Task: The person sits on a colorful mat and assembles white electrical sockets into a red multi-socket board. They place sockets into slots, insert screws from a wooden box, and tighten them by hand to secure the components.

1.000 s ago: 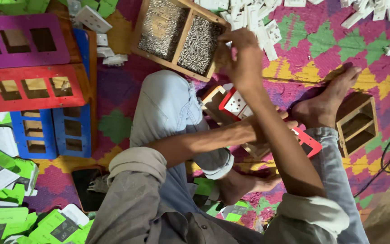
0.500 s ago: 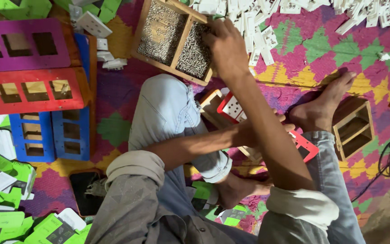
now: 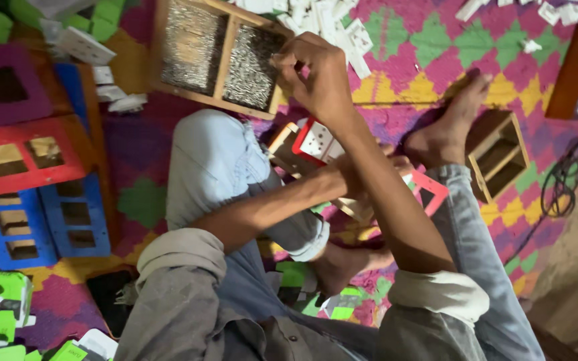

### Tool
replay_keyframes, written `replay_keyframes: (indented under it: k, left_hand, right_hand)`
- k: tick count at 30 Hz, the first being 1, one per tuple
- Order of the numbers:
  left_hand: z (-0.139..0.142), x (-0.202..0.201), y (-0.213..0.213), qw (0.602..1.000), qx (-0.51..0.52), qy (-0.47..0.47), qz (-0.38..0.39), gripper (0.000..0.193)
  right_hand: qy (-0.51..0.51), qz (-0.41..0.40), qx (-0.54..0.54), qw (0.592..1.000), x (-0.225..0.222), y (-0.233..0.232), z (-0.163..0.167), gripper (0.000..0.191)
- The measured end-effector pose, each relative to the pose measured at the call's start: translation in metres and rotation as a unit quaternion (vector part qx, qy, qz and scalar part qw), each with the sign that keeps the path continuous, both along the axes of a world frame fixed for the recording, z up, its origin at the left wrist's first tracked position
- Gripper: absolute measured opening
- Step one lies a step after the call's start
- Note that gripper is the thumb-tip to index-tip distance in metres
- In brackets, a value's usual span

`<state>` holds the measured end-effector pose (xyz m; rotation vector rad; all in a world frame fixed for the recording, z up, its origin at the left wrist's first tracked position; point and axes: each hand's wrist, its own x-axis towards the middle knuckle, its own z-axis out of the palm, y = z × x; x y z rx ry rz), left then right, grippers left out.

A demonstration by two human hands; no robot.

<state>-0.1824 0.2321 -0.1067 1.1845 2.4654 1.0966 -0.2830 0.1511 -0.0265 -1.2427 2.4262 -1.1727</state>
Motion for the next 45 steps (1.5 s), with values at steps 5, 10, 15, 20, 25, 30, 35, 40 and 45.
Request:
replay_keyframes:
  k: [5, 10, 15, 20, 25, 30, 35, 40, 45]
  left_hand:
    - [0.001, 0.002, -0.012, 0.967, 0.219, 0.097, 0.084, 0.057]
    - [0.008, 0.007, -0.022, 0.993, 0.049, 0.066, 0.087, 0.055]
    - [0.026, 0.004, -0.030, 0.995, 0.052, 0.031, 0.084, 0.073]
    - [0.034, 0.000, -0.031, 0.995, 0.064, 0.037, 0.061, 0.082]
    - [0.034, 0.005, -0.031, 0.996, 0.054, 0.035, 0.064, 0.071]
    - [0.037, 0.010, -0.027, 0.995, 0.036, 0.066, 0.068, 0.067]
    - [0.039, 0.008, -0.025, 0.996, 0.028, 0.056, 0.067, 0.067]
    - [0.036, 0.006, -0.024, 0.997, 0.012, 0.041, 0.066, 0.067]
    - [0.033, 0.005, -0.022, 0.998, 0.010, 0.029, 0.063, 0.066]
  right_hand:
    - [-0.053, -0.081, -0.036, 0.995, 0.010, 0.031, 0.032, 0.019]
    - [-0.062, -0.105, -0.021, 0.992, 0.012, 0.100, 0.067, 0.010]
    - [-0.170, -0.176, 0.037, 0.969, 0.017, 0.184, 0.097, 0.011]
    - [-0.222, -0.233, 0.061, 0.945, 0.060, 0.247, 0.111, 0.011]
    - [-0.286, -0.300, 0.027, 0.910, 0.109, 0.276, 0.088, 0.012]
    - [-0.252, -0.330, 0.078, 0.907, 0.141, 0.287, 0.065, 0.009]
    - [-0.189, -0.278, 0.084, 0.938, 0.134, 0.287, 0.043, 0.012]
    - [-0.169, -0.264, 0.073, 0.947, 0.127, 0.280, 0.024, 0.015]
    - [-0.167, -0.284, 0.086, 0.940, 0.128, 0.279, 0.017, 0.016]
